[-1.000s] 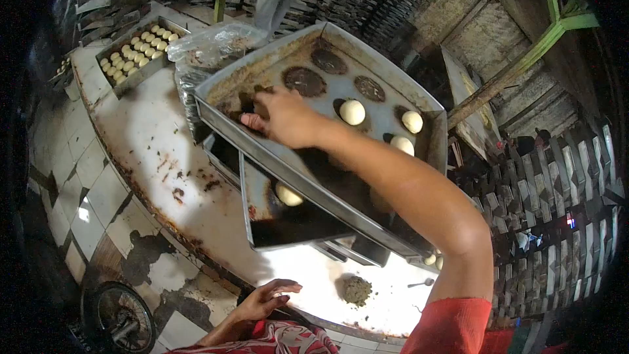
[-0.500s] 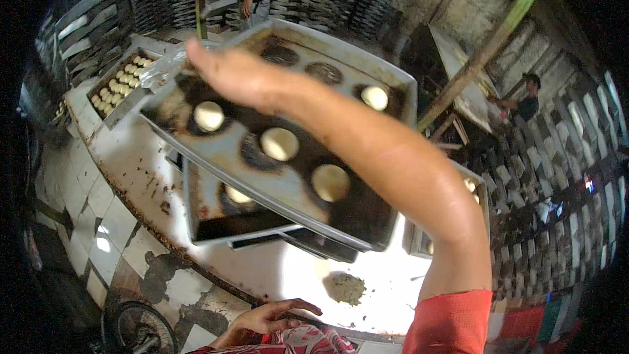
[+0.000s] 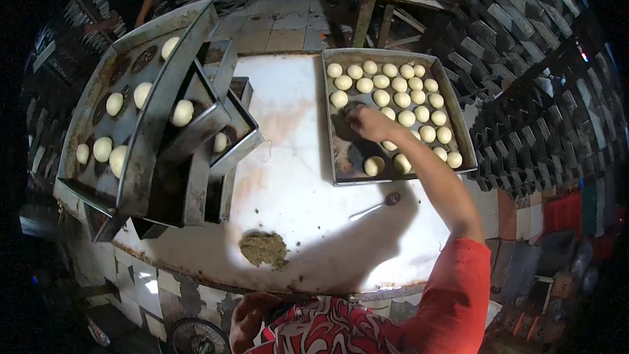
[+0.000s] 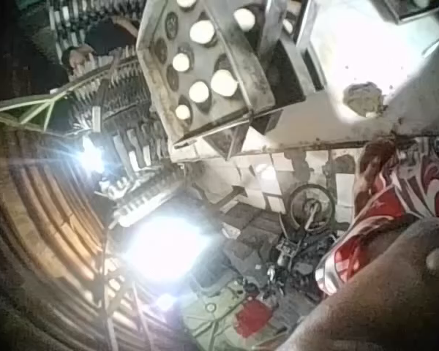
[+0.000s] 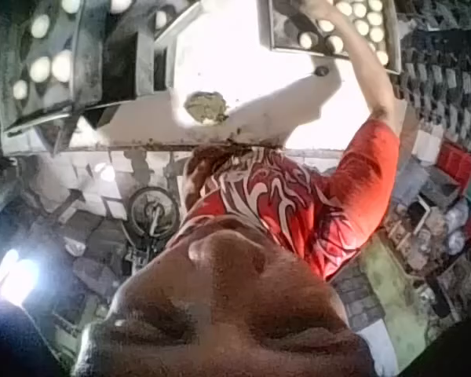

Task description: The recorder is seen filling and shaping small pieces of bread dough with a green paste before placing them onto baking trays.

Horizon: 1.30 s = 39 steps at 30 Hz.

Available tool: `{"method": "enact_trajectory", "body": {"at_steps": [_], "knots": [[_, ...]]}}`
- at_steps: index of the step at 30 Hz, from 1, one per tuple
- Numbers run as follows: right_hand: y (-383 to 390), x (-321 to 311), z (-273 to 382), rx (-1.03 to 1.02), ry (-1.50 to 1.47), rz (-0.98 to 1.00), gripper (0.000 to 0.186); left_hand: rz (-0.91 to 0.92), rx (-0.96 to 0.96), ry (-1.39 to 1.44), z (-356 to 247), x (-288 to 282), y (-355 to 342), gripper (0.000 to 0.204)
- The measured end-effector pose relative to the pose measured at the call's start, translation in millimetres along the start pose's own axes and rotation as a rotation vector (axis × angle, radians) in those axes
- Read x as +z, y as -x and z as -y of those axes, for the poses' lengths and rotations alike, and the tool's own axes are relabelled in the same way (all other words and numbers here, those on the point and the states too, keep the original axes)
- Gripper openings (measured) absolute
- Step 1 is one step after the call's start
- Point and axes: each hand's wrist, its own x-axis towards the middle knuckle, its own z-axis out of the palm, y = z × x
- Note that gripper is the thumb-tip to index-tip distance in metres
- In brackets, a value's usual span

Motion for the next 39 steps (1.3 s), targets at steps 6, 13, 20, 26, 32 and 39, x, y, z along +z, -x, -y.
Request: {"method": "enact_trajectory", "body": {"at_steps": [6,13,20,26,32,39], "knots": [[39,34,-5,0.126,0.036,0.324,0.045,-0.004,0.302,-0.140,47,-22,23,0.039],[138,15,167,0.105,-0.444,-0.359,0.028,0.103,0.463,0.046,55,-10,21,0.053],[264,135,398,-0.691,-0.457,0.054,0.022,-0.003,0.396,0.383,71,-32,57,0.043],[216,188,402,-0.014,-1.016,-0.512,0.025,-0.026,0.657,0.331,117,20,96,0.048],[156,212,275,0.096,0.119,-0.414,0.077,-0.122,0.372,0.525,146,-9,90,0.037],[130,228,247,-0.105,-0.056,-0.282,0.051,-0.157,0.334,0.823,204,18,67,0.037]]}}
